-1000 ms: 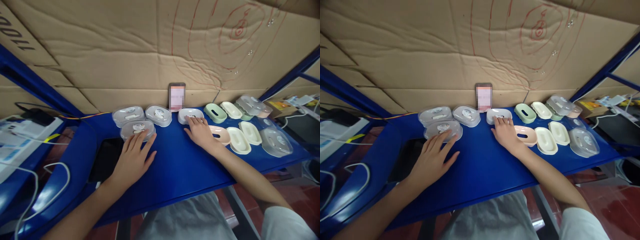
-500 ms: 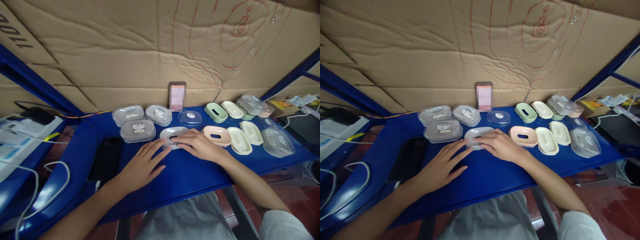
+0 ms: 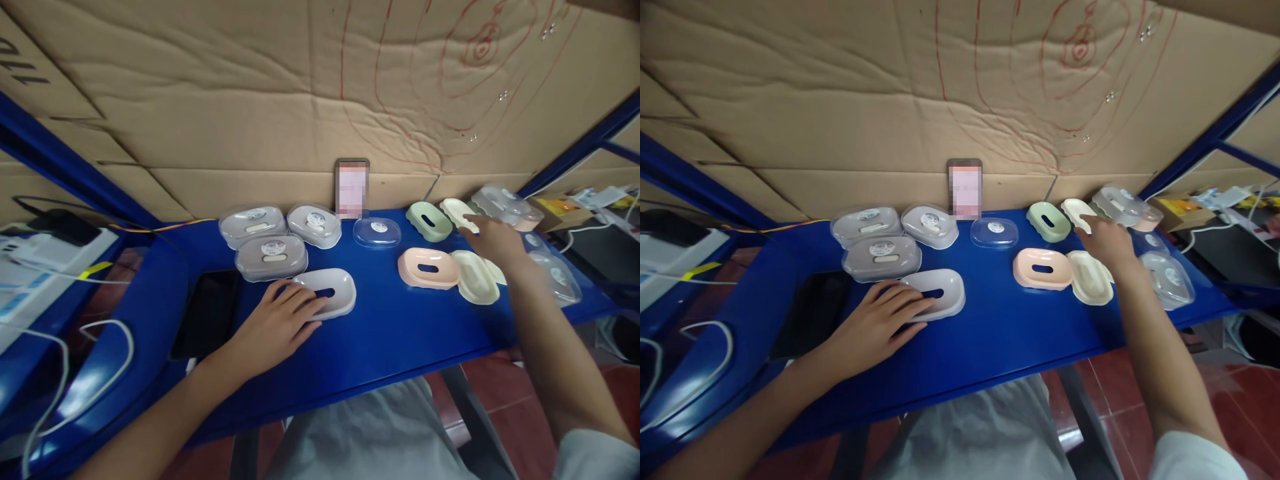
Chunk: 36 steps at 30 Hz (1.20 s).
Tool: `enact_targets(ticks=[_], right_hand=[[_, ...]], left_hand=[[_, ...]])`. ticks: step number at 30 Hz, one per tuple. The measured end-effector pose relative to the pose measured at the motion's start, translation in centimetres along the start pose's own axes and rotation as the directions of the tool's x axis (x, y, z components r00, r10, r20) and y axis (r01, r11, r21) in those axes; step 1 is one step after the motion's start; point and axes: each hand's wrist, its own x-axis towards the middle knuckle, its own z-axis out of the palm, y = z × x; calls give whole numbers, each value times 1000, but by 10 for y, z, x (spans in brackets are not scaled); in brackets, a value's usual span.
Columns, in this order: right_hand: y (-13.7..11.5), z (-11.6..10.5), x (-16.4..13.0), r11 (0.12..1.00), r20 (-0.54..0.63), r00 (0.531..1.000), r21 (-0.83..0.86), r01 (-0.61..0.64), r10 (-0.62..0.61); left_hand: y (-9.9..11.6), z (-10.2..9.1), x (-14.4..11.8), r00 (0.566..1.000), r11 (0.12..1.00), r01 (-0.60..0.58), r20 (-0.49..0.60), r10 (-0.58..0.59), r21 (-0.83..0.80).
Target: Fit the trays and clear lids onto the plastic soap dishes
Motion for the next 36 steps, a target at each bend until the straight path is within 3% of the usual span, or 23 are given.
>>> enact_targets(ticks=[5, 9, 12, 13, 14, 16, 19, 21, 23, 28, 33, 36], right_hand=[[10, 23, 24, 999, -15, 999, 27, -28, 28], [4, 14, 12, 994, -129, 989, 97, -54, 66], [-22, 2, -25, 974, -236, 967, 177, 141, -97], [-36, -1, -40, 935, -283, 932, 206, 287, -224], [-53, -2, -57, 867, -351, 866, 224, 446, -355], [-88, 0, -87, 696, -343, 728, 235, 679, -594], [-131, 9, -115, 497, -294, 560, 264, 827, -775], [-146, 15, -121, 438, -296, 507, 272, 857, -810], [-151, 18, -122, 425, -328, 499, 273, 863, -802], [-146, 14, -118, 474, -480, 549, 280, 835, -684], [-156, 21, -113, 447, -306, 509, 254, 858, -805], [-158, 26, -108, 440, -280, 508, 274, 855, -814]], left_hand=[[0, -2, 2, 998, 998, 39, -53, -42, -53], [1, -7, 2, 983, 995, 92, -160, -95, -26], [2, -11, 2, 957, 989, 144, -251, -146, -25], [3, -12, 2, 947, 988, 153, -281, -156, -32], [3, -13, 2, 938, 987, 155, -307, -160, -41], [2, -14, 3, 930, 987, 150, -331, -158, -51], [3, -13, 5, 946, 992, 122, -299, -127, -34], [5, -11, 5, 964, 995, 97, -246, -100, -24], [8, -7, 6, 978, 996, 87, -188, -91, -30], [18, 4, 8, 989, 994, 91, -115, -97, -51], [21, 9, 7, 995, 997, 58, -79, -62, -53], [20, 8, 6, 999, 998, 37, -22, -38, -42]])
